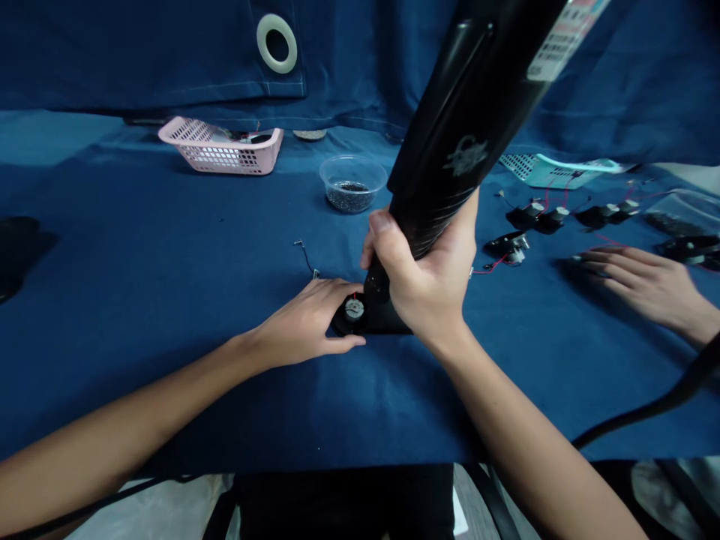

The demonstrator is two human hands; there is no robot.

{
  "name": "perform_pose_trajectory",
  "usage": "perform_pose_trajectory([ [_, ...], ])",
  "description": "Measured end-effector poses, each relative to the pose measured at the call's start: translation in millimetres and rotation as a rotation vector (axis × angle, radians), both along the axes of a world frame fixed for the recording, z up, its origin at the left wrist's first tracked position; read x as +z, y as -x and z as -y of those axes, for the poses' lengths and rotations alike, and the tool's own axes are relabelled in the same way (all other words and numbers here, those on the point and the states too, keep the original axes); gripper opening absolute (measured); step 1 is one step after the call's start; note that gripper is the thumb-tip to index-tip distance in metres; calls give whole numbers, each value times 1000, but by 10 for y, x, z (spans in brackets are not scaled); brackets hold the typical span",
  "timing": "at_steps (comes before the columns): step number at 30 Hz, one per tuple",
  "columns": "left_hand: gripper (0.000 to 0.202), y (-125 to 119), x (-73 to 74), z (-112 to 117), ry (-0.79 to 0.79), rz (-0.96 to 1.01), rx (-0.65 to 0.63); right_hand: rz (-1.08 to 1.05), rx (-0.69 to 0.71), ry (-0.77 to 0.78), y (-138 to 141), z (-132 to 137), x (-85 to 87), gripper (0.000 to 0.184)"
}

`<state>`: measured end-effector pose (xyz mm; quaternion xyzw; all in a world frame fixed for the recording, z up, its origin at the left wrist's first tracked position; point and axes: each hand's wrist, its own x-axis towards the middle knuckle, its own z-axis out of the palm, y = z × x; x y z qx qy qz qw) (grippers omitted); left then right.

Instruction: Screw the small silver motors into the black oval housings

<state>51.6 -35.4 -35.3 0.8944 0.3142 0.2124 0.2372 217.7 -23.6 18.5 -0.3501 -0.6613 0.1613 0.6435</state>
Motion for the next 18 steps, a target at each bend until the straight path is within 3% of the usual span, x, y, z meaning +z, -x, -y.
perform_pose_trajectory([
  [18, 66, -6, 10, -9, 28, -25, 5, -9, 8, -9, 22, 16, -6, 41],
])
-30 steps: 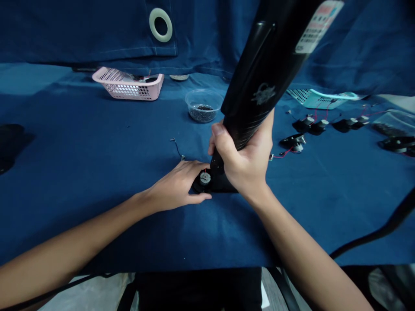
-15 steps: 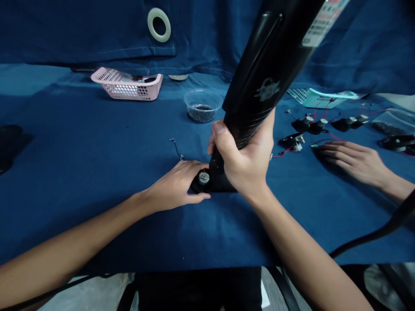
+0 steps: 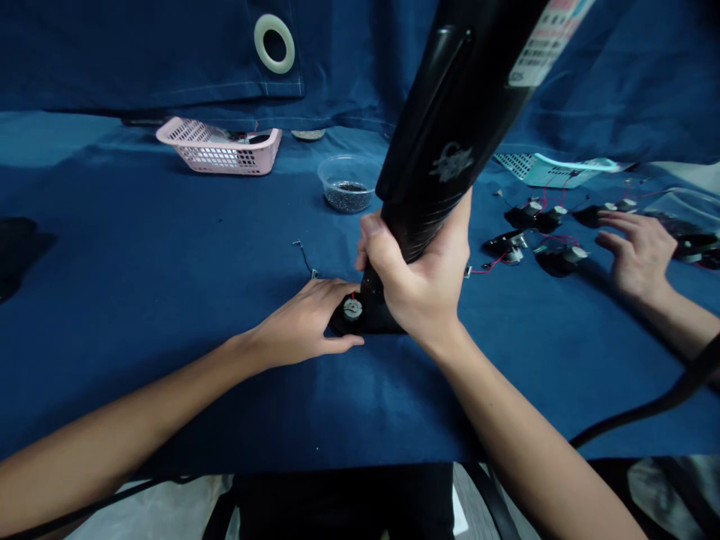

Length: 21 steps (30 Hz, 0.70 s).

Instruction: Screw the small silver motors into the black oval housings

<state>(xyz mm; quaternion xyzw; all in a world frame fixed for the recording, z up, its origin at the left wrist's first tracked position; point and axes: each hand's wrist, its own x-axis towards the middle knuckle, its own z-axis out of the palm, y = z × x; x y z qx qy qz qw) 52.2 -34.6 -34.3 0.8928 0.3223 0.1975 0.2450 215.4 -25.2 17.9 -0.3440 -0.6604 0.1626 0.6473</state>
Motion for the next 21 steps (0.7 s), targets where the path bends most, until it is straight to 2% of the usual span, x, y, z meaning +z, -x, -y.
perform_pose_trajectory([
  [9, 63, -1, 20, 2, -6, 16, -4, -16, -5, 21, 10, -3, -23, 44],
  [15, 63, -19, 19, -5, -9, 15, -2, 24, -34, -21, 10, -22, -34, 44],
  [21, 70, -13, 17, 9, 8, -7, 15, 0, -5, 7, 21, -9, -27, 44],
])
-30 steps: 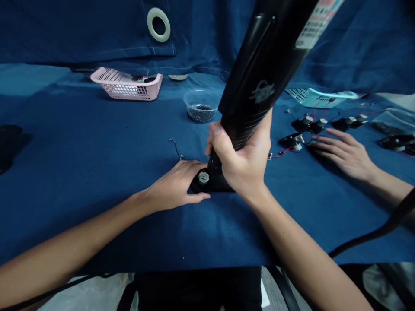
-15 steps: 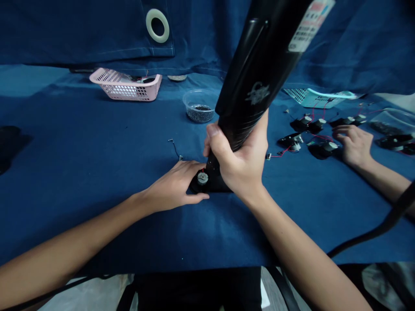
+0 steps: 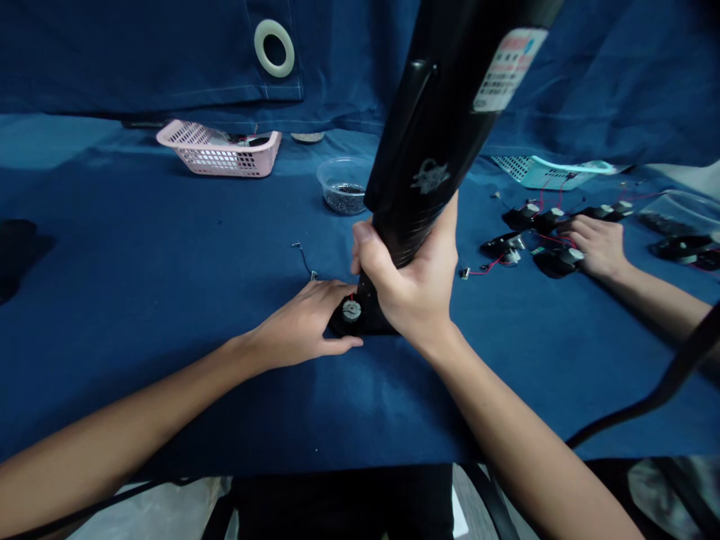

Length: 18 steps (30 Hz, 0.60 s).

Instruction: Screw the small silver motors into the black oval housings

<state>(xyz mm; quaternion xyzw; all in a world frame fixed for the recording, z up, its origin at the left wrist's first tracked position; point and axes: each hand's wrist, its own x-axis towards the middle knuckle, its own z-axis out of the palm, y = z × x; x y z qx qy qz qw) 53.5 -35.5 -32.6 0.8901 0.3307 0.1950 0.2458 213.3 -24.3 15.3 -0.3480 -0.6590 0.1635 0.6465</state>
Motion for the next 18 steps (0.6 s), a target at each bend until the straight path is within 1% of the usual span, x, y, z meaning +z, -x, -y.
perform_pose_trajectory([
  [7, 76, -19, 29, 8, 25, -13, 7, -10, 21, 24, 15, 34, -5, 46],
  [11, 71, -14, 18, 3, 16, -13, 4, 1, 10, 21, 25, 56, 2, 48],
  [15, 64, -11, 17, 1, 7, -5, 9, 59, -26, -32, 31, 92, 59, 42],
  [18, 67, -11, 19, 0, 7, 1, 17, 74, -19, -25, 23, 106, 77, 38],
])
